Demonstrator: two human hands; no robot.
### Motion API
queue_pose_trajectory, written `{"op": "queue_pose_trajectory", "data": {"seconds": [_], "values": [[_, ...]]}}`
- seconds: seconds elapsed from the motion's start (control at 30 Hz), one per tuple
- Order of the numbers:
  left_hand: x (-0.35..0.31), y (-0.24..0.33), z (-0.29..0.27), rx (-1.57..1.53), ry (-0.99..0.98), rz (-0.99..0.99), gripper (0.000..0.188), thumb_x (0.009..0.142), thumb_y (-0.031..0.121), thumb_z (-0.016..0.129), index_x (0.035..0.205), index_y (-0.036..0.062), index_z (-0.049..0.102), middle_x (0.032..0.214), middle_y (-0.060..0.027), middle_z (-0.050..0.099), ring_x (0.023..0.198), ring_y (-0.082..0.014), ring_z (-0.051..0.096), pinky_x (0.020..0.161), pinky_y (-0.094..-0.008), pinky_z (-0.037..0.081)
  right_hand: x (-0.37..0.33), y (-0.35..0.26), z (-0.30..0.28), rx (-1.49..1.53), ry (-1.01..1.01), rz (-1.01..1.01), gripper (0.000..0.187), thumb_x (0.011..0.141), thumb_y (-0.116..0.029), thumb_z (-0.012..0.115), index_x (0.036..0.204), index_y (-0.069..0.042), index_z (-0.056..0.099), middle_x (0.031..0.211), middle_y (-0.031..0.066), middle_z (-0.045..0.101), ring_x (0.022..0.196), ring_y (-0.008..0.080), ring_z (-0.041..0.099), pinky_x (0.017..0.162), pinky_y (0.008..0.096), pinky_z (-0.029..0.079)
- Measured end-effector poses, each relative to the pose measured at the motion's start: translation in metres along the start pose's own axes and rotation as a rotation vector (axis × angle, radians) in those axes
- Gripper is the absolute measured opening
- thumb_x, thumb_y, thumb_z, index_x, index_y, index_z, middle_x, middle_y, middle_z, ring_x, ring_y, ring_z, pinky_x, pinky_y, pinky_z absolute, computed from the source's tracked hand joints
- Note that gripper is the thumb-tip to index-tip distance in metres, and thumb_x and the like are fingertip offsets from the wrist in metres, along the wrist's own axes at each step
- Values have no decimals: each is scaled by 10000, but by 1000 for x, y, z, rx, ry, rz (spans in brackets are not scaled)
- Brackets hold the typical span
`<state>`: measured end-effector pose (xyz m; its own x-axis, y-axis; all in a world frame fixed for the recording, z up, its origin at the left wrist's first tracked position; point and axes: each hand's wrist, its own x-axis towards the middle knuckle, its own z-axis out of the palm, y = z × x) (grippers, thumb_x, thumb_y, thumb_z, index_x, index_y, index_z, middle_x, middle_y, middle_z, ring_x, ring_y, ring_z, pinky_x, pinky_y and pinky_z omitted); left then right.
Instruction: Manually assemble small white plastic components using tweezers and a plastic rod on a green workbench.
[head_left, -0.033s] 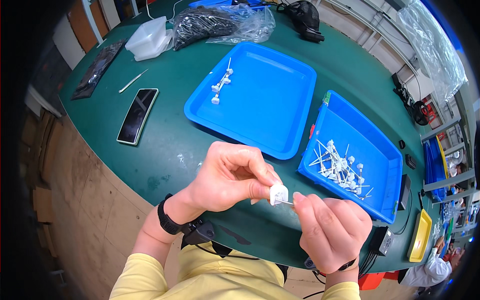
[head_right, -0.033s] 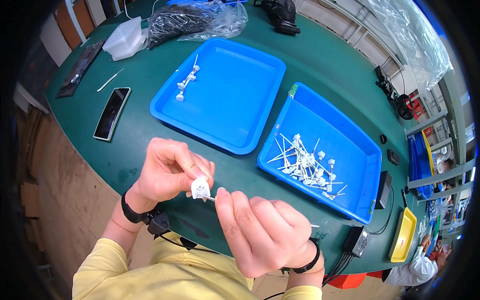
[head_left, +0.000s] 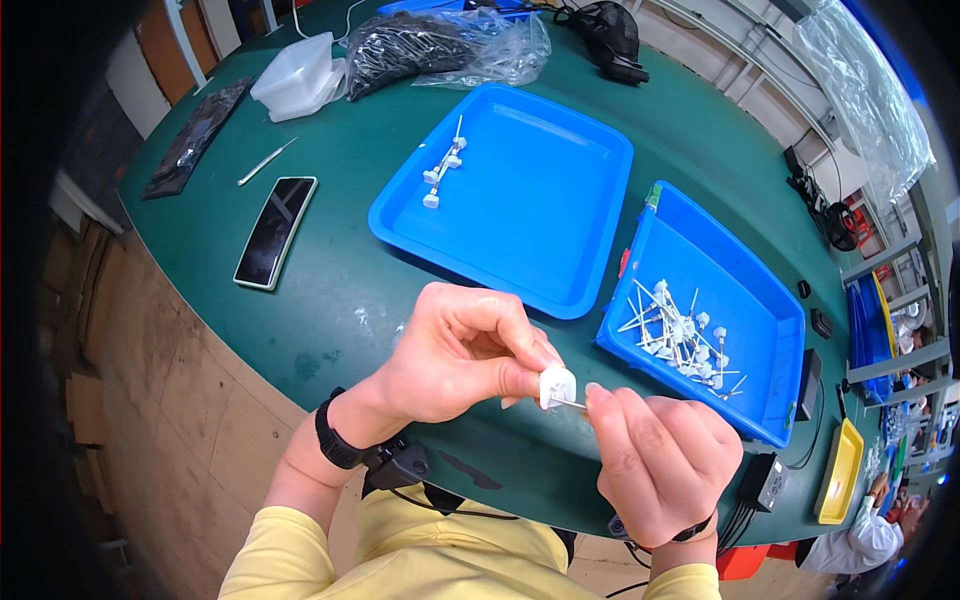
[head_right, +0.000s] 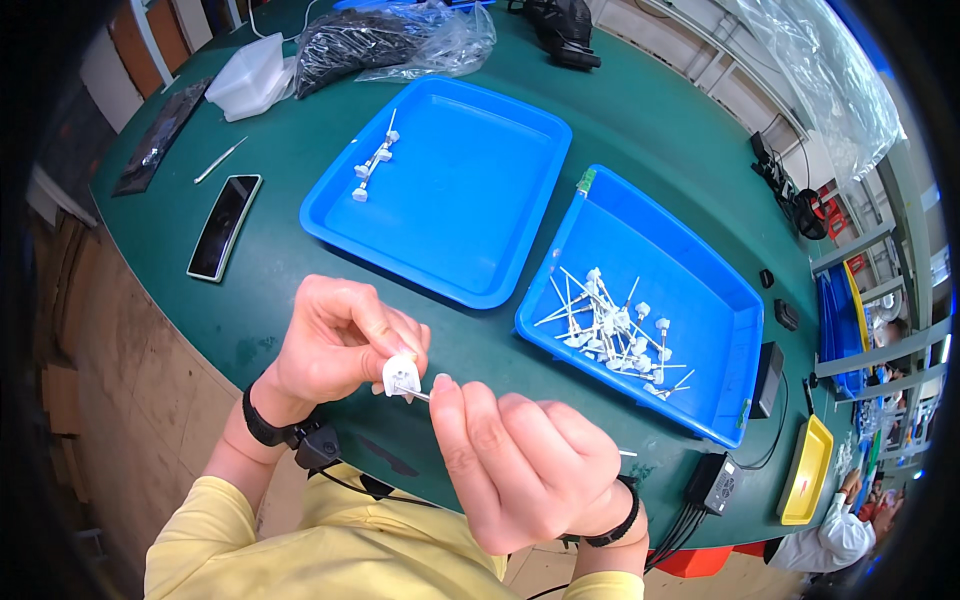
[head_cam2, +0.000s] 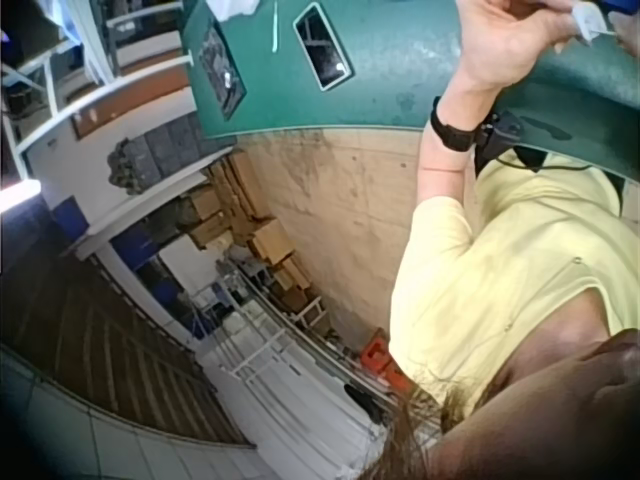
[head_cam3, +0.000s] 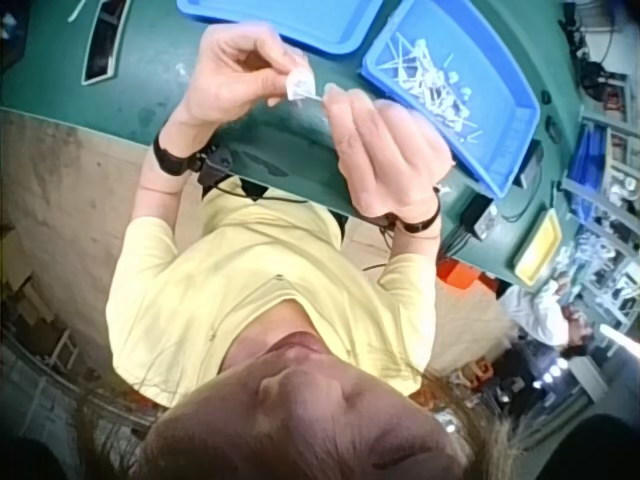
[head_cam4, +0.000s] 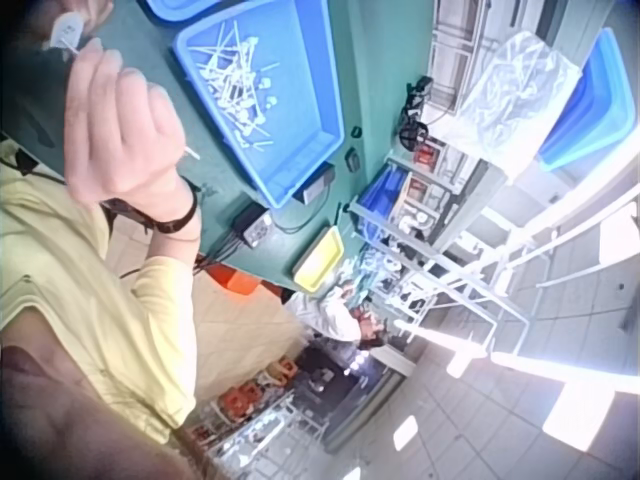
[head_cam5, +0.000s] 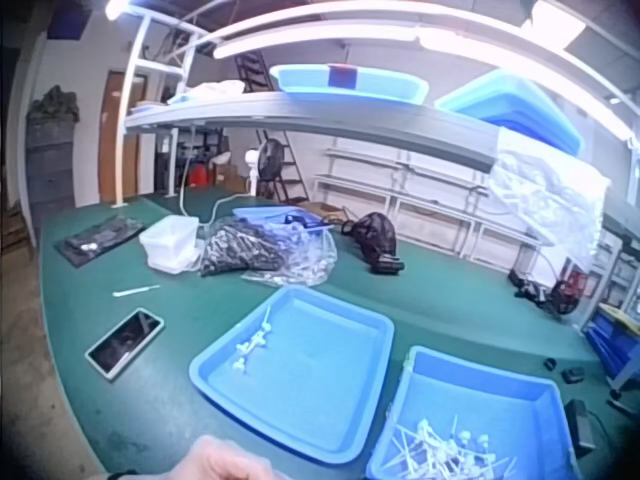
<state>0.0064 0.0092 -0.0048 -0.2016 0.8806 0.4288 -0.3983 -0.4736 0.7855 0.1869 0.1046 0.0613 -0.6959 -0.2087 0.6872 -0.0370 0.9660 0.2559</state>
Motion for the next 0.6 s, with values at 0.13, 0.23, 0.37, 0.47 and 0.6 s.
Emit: {"op": "queue_pose_trajectory", "data": {"seconds": [0.13,0.23,0.37,0.47,0.6], "values": [[0,-3,1,-55,4,-11,88,803,-77,686,827,-30,616,848,-179,691,663,-137,633,533,-238,487,0,-3,3,-60,16,-23,239,651,-19,633,871,59,689,731,73,608,554,112,489,467,203,302],[0,-4,2,-105,12,-29,79,816,-70,677,832,-29,612,840,-179,688,654,-136,628,535,-239,487,0,-4,3,-118,4,-34,233,670,-17,631,881,65,686,732,79,608,552,112,492,467,202,303],[0,2,-1,37,27,29,75,810,-87,664,843,-30,629,840,-158,687,658,-128,618,539,-232,484,2,-2,0,40,-15,88,213,709,-43,680,907,33,694,747,69,625,544,118,510,452,220,341],[4,6,-3,214,25,87,102,787,-103,662,854,-26,655,826,-131,689,660,-123,610,554,-233,480,2,4,-10,219,-29,223,237,703,-86,739,916,9,695,767,64,651,543,130,532,446,241,377],[10,14,-8,523,-93,222,140,744,-92,680,859,-12,682,766,-82,684,628,-140,591,604,-264,469,5,9,-15,487,-106,376,293,656,-117,794,909,-11,690,782,63,681,547,166,556,480,266,426]]}}
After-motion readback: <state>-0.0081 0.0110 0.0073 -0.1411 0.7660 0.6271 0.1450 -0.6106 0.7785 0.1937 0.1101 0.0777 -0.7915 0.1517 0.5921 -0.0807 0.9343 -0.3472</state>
